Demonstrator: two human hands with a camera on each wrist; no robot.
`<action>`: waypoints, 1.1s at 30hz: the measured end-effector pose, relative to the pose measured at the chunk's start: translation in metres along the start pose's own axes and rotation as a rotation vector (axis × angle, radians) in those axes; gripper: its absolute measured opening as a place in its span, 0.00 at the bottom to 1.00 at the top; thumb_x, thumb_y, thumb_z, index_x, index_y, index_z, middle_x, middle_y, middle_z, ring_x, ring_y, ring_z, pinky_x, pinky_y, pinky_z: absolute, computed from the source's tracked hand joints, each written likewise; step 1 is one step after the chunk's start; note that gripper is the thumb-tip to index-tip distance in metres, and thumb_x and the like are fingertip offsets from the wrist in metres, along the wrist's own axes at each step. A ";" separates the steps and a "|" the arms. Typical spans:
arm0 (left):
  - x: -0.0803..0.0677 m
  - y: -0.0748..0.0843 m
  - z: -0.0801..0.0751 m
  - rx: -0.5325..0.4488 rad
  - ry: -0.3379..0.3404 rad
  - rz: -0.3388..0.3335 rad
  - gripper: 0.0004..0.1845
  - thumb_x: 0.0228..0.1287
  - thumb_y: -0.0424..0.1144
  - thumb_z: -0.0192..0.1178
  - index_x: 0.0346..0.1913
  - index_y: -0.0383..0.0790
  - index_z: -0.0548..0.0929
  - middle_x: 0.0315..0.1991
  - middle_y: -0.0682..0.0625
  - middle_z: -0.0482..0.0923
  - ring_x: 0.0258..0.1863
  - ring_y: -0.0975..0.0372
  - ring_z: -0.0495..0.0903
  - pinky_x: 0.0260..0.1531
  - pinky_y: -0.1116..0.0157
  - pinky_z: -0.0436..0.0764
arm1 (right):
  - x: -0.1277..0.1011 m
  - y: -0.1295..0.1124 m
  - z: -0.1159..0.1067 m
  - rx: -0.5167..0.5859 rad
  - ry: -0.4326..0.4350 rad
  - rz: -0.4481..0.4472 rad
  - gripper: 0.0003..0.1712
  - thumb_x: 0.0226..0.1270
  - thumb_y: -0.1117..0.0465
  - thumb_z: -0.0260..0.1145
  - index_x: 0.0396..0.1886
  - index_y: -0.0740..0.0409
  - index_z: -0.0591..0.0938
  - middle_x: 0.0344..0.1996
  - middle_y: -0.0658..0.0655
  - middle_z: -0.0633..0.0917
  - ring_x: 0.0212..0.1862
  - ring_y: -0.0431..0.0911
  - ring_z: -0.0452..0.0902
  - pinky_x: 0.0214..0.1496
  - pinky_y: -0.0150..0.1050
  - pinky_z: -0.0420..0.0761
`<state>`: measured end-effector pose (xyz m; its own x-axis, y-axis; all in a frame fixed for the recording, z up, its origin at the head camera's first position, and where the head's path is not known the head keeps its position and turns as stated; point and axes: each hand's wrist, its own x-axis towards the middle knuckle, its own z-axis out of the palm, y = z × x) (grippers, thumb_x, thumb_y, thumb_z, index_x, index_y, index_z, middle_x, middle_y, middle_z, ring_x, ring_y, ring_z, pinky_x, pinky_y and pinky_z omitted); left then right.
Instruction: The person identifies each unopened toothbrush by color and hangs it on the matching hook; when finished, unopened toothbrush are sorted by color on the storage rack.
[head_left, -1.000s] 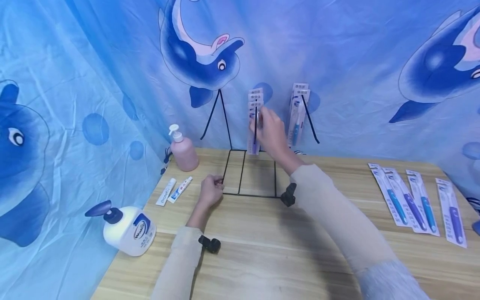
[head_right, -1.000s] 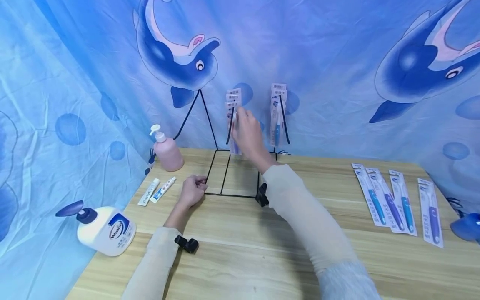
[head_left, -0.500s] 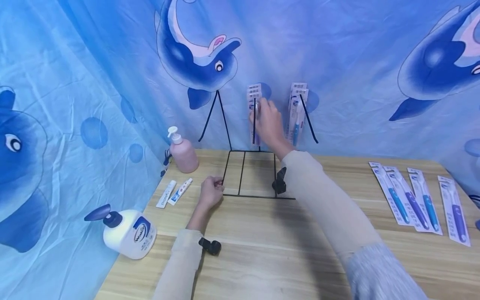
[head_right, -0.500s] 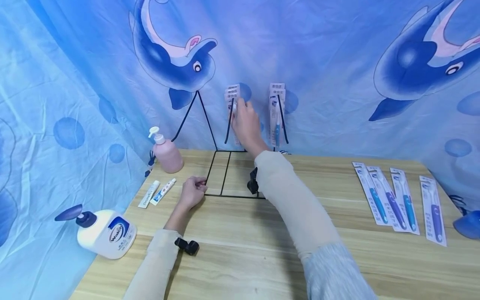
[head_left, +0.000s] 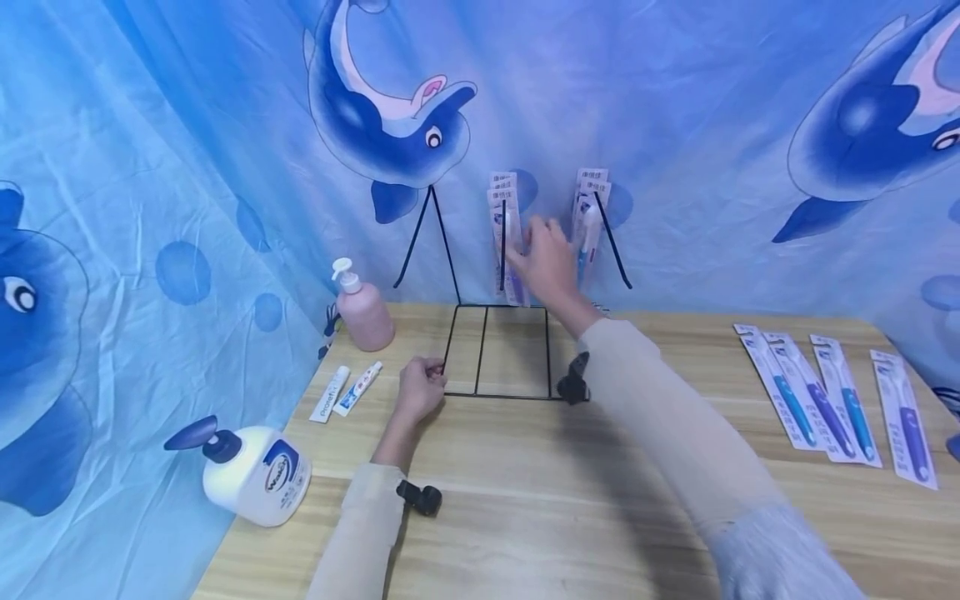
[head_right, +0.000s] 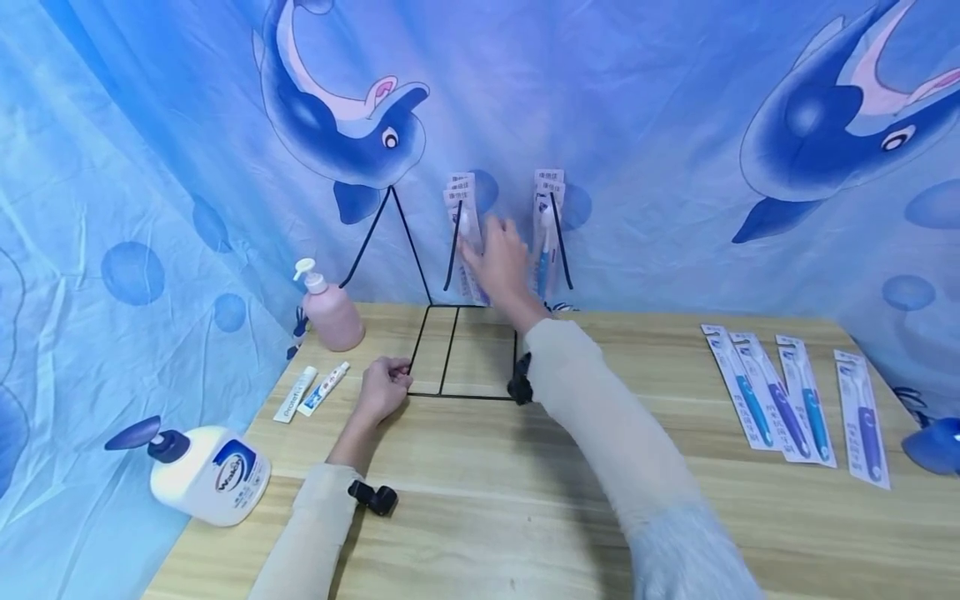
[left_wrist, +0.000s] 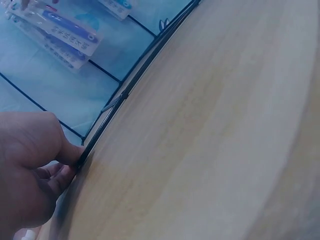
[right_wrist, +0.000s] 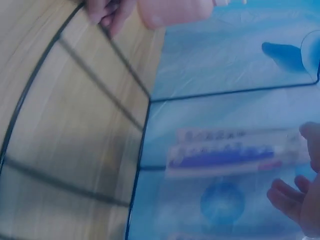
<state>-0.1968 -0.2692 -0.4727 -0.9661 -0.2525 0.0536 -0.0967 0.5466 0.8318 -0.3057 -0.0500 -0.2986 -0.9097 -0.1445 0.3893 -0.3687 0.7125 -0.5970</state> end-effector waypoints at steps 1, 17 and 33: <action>-0.001 0.000 0.000 -0.003 -0.005 -0.008 0.20 0.59 0.21 0.60 0.56 0.25 0.80 0.41 0.40 0.78 0.41 0.53 0.78 0.45 0.60 0.83 | -0.004 0.008 -0.002 -0.011 -0.008 -0.007 0.22 0.66 0.45 0.68 0.41 0.58 0.75 0.39 0.57 0.76 0.38 0.49 0.71 0.39 0.42 0.75; -0.002 0.000 0.004 -0.008 -0.008 -0.025 0.22 0.59 0.21 0.60 0.58 0.26 0.79 0.43 0.39 0.78 0.42 0.51 0.78 0.46 0.59 0.82 | -0.067 0.218 -0.105 -0.310 -0.176 0.050 0.30 0.72 0.50 0.60 0.56 0.74 0.69 0.51 0.79 0.71 0.33 0.65 0.76 0.26 0.54 0.79; -0.002 -0.003 0.002 0.031 0.005 0.040 0.20 0.58 0.21 0.61 0.55 0.24 0.80 0.41 0.39 0.78 0.40 0.52 0.79 0.43 0.59 0.83 | -0.098 0.319 -0.146 -0.410 -0.303 0.329 0.29 0.72 0.51 0.58 0.12 0.56 0.63 0.11 0.52 0.65 0.14 0.45 0.63 0.15 0.36 0.62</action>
<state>-0.1952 -0.2692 -0.4763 -0.9681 -0.2340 0.0899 -0.0650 0.5805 0.8117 -0.3060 0.2920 -0.4252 -0.9996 -0.0177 -0.0230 -0.0097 0.9508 -0.3098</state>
